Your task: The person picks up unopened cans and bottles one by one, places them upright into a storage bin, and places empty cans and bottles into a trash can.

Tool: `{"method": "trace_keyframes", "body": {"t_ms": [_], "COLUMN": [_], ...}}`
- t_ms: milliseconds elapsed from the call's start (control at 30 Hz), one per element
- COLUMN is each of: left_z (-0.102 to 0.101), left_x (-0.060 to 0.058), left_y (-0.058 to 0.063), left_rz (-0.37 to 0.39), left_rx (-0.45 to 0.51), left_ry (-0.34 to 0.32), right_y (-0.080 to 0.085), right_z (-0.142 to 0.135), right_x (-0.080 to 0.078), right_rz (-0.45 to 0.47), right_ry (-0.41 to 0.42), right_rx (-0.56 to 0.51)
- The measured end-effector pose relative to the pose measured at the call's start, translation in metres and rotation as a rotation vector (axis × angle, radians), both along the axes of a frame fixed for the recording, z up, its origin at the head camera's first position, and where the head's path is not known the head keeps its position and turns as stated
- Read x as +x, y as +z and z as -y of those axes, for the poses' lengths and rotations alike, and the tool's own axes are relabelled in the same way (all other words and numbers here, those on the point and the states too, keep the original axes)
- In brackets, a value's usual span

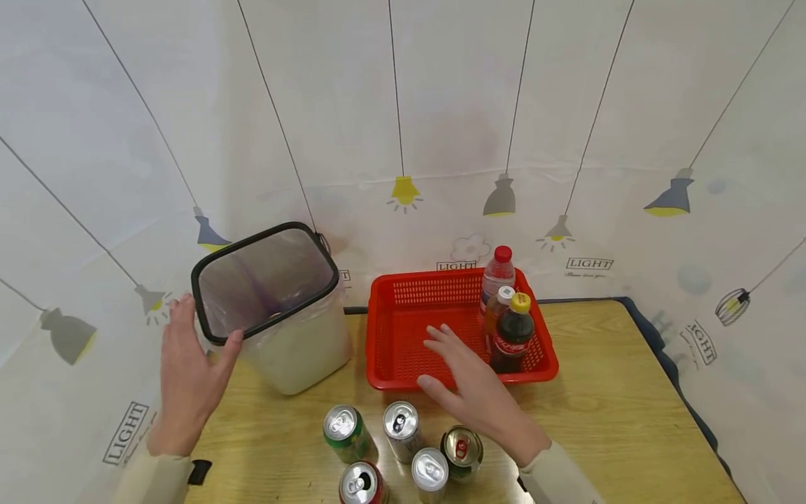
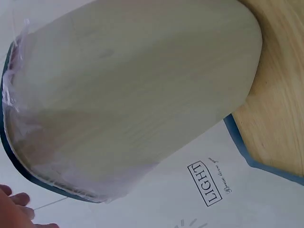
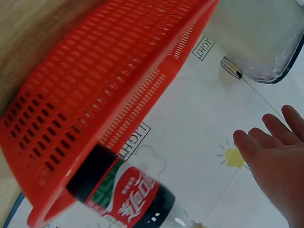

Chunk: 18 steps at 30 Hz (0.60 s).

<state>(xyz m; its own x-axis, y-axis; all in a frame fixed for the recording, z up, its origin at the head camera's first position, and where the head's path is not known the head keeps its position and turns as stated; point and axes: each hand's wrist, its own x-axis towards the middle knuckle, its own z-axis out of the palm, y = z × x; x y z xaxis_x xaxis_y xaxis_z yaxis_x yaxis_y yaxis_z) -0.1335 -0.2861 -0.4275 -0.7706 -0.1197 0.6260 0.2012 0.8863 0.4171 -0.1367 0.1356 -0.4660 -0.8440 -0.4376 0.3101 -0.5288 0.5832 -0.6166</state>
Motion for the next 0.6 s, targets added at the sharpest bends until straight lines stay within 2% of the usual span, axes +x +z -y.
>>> {"method": "trace_keyframes", "body": {"t_ms": [133,233,467,600], "left_z": [-0.011,-0.023,-0.053,-0.068], "left_x": [0.007,0.011,0.024,0.035], "left_y": [-0.011,-0.019,-0.035,-0.043], "left_rz": [-0.246,-0.367,-0.547,-0.566], "left_rx": [-0.017,-0.025,-0.063,-0.071], "left_ry": [-0.111,-0.201,-0.368,-0.499], "right_y": [-0.007,-0.012,-0.02,-0.023], "right_z": [-0.011,-0.018,-0.034,-0.042], "right_x": [0.005,0.007,0.013,0.018], "right_rz": [-0.029,-0.049,-0.066,-0.076], "right_ry": [-0.008,-0.015,-0.083,-0.125], "right_rx": [0.009,0.01,-0.027,-0.048]}}
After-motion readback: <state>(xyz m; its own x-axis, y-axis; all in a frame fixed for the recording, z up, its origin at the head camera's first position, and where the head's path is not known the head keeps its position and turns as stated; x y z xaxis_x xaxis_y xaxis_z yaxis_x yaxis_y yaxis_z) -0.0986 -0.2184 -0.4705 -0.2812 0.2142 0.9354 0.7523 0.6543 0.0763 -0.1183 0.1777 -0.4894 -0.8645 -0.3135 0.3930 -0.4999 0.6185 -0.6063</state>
